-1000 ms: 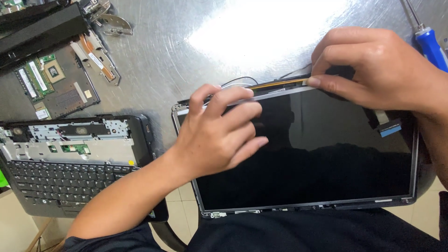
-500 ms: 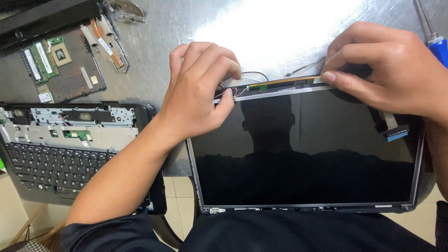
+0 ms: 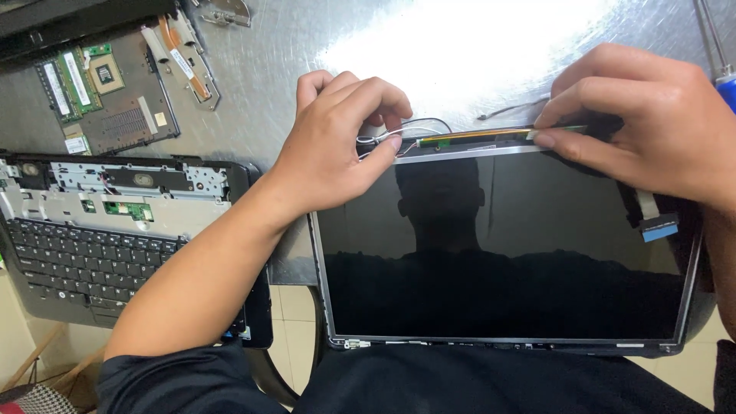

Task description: Technician assembles a laptop by positioning the LCD screen, routing internal antenna and video cables, and securing the assembly with a screwdriver.

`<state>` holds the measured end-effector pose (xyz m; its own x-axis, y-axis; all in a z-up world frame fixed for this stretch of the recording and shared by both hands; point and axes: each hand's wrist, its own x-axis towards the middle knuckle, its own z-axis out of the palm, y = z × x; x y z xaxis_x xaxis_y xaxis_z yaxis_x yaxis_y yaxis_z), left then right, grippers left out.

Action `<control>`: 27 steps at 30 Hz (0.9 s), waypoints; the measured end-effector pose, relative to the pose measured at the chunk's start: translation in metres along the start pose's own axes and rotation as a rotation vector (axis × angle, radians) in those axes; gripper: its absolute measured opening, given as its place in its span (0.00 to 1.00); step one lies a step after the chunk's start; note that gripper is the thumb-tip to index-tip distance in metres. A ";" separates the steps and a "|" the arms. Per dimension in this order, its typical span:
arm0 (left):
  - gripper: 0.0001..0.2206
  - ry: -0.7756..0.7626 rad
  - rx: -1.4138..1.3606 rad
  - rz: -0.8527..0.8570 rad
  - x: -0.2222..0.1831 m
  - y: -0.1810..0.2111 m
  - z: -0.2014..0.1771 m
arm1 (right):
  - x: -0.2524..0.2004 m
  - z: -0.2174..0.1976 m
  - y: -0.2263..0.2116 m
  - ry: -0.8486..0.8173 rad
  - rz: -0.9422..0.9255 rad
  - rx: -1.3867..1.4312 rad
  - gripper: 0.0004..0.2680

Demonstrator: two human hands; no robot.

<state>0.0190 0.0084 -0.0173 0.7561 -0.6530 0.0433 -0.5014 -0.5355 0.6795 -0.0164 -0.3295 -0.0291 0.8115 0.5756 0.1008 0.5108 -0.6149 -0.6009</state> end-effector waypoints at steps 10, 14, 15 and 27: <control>0.15 -0.015 -0.108 -0.049 0.000 0.000 -0.003 | 0.001 0.002 0.000 -0.027 -0.013 0.081 0.03; 0.17 -0.005 -0.113 -0.041 -0.001 -0.001 -0.002 | 0.002 0.004 -0.004 0.009 0.005 0.060 0.04; 0.17 0.002 -0.111 -0.028 -0.001 -0.001 -0.002 | 0.002 0.005 -0.006 0.030 0.023 0.035 0.04; 0.08 0.077 0.206 0.368 0.002 0.001 0.001 | -0.002 0.004 -0.009 0.055 -0.002 -0.091 0.06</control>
<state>0.0195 0.0057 -0.0170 0.5361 -0.7828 0.3160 -0.8115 -0.3749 0.4482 -0.0234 -0.3225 -0.0275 0.8232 0.5483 0.1469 0.5345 -0.6614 -0.5262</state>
